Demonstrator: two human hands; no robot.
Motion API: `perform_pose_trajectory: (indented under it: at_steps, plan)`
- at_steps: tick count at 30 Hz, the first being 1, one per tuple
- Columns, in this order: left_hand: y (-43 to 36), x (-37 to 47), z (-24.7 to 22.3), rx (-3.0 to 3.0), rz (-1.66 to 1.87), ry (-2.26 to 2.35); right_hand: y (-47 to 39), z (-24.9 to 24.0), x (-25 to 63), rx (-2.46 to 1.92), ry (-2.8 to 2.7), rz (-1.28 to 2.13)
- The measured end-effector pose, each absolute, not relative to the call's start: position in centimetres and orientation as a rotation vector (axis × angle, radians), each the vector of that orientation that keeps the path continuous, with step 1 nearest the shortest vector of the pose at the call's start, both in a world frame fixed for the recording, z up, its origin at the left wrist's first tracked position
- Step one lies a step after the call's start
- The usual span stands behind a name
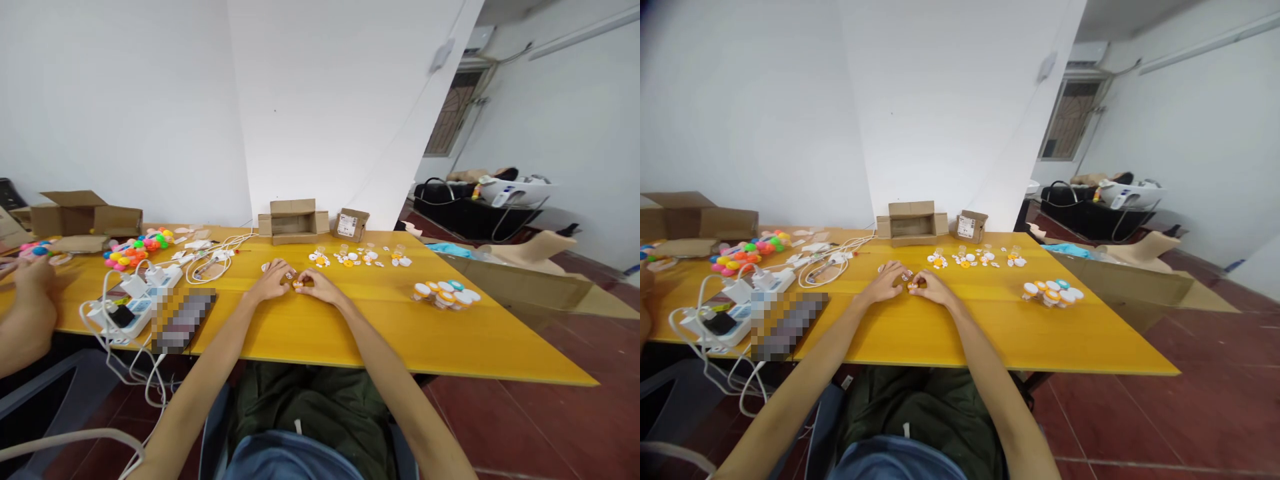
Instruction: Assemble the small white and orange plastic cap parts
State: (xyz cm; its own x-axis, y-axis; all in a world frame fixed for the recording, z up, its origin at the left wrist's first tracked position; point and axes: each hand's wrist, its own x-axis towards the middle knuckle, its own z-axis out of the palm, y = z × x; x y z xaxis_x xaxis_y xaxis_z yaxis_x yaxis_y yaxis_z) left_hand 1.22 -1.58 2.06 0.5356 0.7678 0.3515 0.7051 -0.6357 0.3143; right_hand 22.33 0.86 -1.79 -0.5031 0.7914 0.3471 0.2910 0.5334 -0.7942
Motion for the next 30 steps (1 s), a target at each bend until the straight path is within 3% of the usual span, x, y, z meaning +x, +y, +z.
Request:
perform_pose_trajectory:
  at_steps: [14,30]
  plan:
    - [-1.08,0.79,1.79,2.601,0.768,1.441,0.80,-1.82,22.20,-0.899,-2.010,0.911]
    - [-1.16,0.73,2.06,2.719,0.733,1.251,1.30,-2.22,22.27,-0.886,-2.040,0.882]
